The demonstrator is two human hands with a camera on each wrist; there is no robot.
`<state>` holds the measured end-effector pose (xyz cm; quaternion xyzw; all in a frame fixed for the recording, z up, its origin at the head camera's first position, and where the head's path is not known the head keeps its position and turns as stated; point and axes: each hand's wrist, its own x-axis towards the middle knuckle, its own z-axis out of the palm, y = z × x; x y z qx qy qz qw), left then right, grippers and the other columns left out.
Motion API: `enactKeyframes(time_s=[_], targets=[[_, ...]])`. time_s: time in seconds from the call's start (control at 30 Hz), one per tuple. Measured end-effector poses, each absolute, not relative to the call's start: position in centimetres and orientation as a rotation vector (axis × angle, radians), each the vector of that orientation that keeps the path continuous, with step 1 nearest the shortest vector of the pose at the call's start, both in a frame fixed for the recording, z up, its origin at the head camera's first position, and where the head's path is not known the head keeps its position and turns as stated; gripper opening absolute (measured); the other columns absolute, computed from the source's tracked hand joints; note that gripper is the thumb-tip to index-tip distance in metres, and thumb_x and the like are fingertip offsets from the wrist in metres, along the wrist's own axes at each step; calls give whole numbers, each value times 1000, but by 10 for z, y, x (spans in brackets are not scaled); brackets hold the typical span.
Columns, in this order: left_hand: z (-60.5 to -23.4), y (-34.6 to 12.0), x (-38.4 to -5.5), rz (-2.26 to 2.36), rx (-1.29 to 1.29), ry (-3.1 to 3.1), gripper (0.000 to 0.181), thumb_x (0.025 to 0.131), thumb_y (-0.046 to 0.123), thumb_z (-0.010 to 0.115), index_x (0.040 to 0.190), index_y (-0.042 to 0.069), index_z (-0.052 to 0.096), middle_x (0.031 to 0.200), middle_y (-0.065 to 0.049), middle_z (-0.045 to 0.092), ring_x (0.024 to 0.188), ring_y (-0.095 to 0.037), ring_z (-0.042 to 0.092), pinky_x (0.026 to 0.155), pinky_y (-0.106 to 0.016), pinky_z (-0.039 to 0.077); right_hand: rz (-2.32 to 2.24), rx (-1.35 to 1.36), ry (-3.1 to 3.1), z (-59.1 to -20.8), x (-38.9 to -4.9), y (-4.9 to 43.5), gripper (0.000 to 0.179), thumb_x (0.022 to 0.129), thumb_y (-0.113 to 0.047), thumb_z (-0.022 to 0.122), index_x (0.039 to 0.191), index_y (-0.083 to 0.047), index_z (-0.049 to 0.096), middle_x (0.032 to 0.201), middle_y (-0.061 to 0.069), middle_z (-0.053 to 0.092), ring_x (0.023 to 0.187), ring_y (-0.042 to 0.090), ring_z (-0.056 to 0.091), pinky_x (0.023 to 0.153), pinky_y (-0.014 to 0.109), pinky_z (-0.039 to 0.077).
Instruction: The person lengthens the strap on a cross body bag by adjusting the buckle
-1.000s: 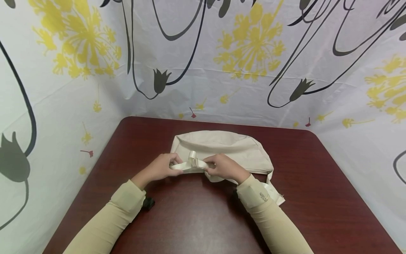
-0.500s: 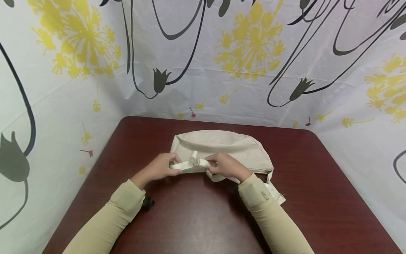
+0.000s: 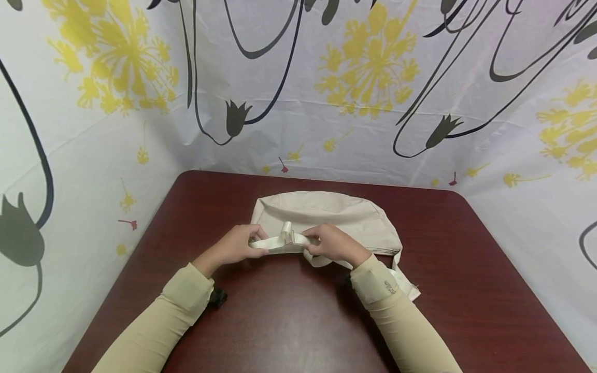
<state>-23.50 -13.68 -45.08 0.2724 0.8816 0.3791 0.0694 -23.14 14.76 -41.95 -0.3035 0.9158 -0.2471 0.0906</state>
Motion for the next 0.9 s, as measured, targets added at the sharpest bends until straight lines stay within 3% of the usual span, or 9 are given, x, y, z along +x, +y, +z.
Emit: enactKeyframes(time_s=[0.43,0.6,0.9], targets=[[-450,-138,-234,1141,832,2655,23,79,28,79,94,19,65,84,9,68,78,-8,59,70,-26,47,-679,-914,2736,-417,-232,152,10,84,-14,65,93,-16,69,60,-10,42,55,4,35,54,22,32],[-449,-138,-234,1138,826,2654,23,79,28,79,93,18,65,83,8,67,76,-8,58,68,-26,47,-676,-926,2734,-418,-234,154,8,81,-11,64,85,-18,66,60,-9,38,55,3,32,54,22,29],[-447,-139,-233,1141,837,2653,23,79,27,80,93,18,65,83,8,68,76,-8,58,70,-27,46,-687,-942,2727,-417,-234,155,7,82,-11,64,85,-15,67,61,-10,42,55,5,35,54,22,31]])
